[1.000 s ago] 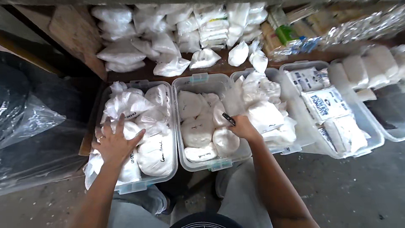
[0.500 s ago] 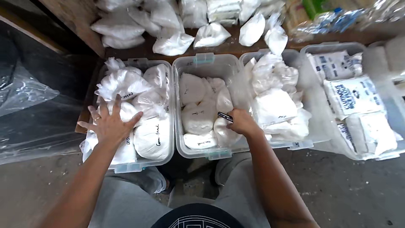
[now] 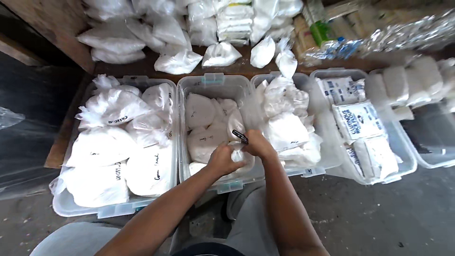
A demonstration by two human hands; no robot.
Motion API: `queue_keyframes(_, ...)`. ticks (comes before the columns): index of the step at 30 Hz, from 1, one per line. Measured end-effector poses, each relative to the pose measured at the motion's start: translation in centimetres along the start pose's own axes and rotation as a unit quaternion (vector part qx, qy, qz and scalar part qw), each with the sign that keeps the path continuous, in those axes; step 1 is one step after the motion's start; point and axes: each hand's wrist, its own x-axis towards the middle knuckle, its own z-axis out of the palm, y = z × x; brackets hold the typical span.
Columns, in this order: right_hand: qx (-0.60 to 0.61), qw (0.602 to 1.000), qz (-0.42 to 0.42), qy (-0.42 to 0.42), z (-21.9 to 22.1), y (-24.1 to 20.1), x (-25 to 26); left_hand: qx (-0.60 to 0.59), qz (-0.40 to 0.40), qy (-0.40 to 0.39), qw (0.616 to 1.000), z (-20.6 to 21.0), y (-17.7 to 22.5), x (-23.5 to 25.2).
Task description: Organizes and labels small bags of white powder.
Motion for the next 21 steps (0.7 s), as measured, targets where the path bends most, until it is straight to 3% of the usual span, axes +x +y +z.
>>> queue_keyframes(3, -0.018, 1.0, -0.021, 0.008, -0.4, -0.9, -0.8, 0.063, -0.05, 0.01, 0.997, 0.2, 1.7, 0.7)
queue_keyframes(5, 0.008, 0.998, -0.039, 0.04, -0.6, -1.2, -1.2, 0.065, -0.043, 0.017, 0.997, -0.9, 1.2, 0.8)
queue_keyframes(9, 0.21, 0.945, -0.103, 0.23, -1.8, -0.5, -2.8, 0.042, -0.043, 0.041, 0.997, -4.9, -2.5, 1.5)
queue_keyframes(12, 0.252, 0.906, -0.049, 0.336, -1.5, 0.2, -3.1, 0.088, -0.069, 0.06, 0.992, -6.9, -5.6, 2.8)
queue_keyframes(15, 0.237, 0.917, 0.02, 0.319, -1.4, 0.0, -2.7, 0.108, -0.082, 0.044, 0.99, -7.5, -6.6, 2.9)
queue_keyframes(19, 0.215, 0.947, 0.032, 0.239, -1.8, -0.5, -2.3, 0.106, -0.077, 0.038, 0.991, -7.2, -5.3, 1.9)
queue_keyframes(21, 0.219, 0.946, 0.029, 0.238, -1.6, -0.5, -2.1, 0.101, -0.088, 0.037, 0.99, -6.9, -4.8, 1.3)
